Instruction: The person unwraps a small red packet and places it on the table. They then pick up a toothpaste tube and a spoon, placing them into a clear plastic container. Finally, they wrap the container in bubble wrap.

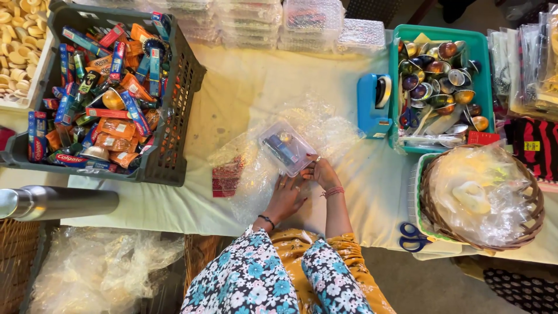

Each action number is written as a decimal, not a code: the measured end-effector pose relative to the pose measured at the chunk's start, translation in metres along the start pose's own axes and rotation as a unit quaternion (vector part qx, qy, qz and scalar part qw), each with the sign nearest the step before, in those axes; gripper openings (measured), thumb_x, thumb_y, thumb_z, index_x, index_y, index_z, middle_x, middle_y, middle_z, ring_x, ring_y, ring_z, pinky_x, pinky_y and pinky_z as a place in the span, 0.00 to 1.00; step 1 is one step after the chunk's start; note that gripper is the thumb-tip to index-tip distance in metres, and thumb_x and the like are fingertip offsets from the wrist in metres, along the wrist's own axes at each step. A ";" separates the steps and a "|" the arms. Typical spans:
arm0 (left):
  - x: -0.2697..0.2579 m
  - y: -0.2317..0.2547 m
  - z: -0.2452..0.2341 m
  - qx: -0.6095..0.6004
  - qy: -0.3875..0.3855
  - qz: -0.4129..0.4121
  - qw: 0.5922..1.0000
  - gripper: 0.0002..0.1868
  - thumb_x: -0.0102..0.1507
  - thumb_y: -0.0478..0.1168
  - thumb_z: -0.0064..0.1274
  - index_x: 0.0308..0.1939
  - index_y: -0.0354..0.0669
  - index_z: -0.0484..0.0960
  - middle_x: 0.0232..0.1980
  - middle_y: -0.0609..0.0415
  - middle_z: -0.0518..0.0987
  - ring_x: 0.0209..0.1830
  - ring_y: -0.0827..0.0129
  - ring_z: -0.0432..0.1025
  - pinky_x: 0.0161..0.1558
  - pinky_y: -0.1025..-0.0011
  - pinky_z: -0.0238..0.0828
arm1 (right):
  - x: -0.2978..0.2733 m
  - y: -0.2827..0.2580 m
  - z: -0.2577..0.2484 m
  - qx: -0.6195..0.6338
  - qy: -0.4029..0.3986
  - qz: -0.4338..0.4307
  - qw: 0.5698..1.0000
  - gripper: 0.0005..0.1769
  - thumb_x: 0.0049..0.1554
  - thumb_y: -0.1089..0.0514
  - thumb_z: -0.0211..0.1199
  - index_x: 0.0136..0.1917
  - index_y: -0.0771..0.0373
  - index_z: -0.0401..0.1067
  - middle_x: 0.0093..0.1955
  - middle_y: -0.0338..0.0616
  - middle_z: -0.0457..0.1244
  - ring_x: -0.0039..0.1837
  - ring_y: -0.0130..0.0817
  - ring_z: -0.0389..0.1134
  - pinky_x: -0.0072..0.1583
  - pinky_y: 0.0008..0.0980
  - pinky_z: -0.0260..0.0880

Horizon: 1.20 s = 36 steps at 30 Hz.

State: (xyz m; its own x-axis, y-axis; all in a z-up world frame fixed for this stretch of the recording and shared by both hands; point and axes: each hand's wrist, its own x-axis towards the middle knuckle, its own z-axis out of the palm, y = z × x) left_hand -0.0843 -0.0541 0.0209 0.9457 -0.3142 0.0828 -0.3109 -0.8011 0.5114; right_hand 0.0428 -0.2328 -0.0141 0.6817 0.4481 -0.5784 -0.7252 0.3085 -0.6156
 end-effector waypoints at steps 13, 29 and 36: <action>-0.017 0.017 0.015 -0.014 -0.026 0.009 1.000 0.38 0.58 0.49 0.61 0.72 0.50 0.70 0.81 0.36 0.51 0.78 0.44 0.51 0.73 0.42 0.44 | 0.013 -0.025 0.043 -0.123 0.148 -0.199 0.961 0.19 0.61 0.53 0.56 0.61 0.66 0.70 0.35 0.38 0.63 0.33 0.27 0.62 0.37 0.30 0.67; -0.021 0.013 -0.018 -0.162 0.026 -0.014 0.986 0.15 0.63 0.46 0.60 0.53 0.54 0.83 0.69 0.43 0.74 0.66 0.47 0.69 0.66 0.53 0.64 | -0.040 -0.056 0.067 -0.572 0.368 -0.019 0.733 0.35 0.51 0.33 0.73 0.54 0.66 0.76 0.46 0.58 0.72 0.48 0.49 0.72 0.52 0.45 0.72; -0.060 -0.015 -0.042 -0.163 0.299 -0.272 0.900 0.31 0.59 0.39 0.65 0.64 0.40 0.72 0.74 0.37 0.62 0.74 0.46 0.56 0.72 0.56 0.48 | -0.010 -0.008 0.086 -0.624 0.336 -0.281 0.648 0.49 0.46 0.34 0.79 0.68 0.66 0.65 0.70 0.55 0.60 0.72 0.52 0.59 0.69 0.49 0.67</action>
State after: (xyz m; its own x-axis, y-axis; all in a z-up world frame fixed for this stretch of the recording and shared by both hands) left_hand -0.1327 -0.0017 0.0440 0.8622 0.4868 0.1398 0.1652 -0.5312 0.8310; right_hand 0.0333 -0.1679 0.0427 0.9962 -0.0359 0.0793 0.0128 -0.8405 -0.5417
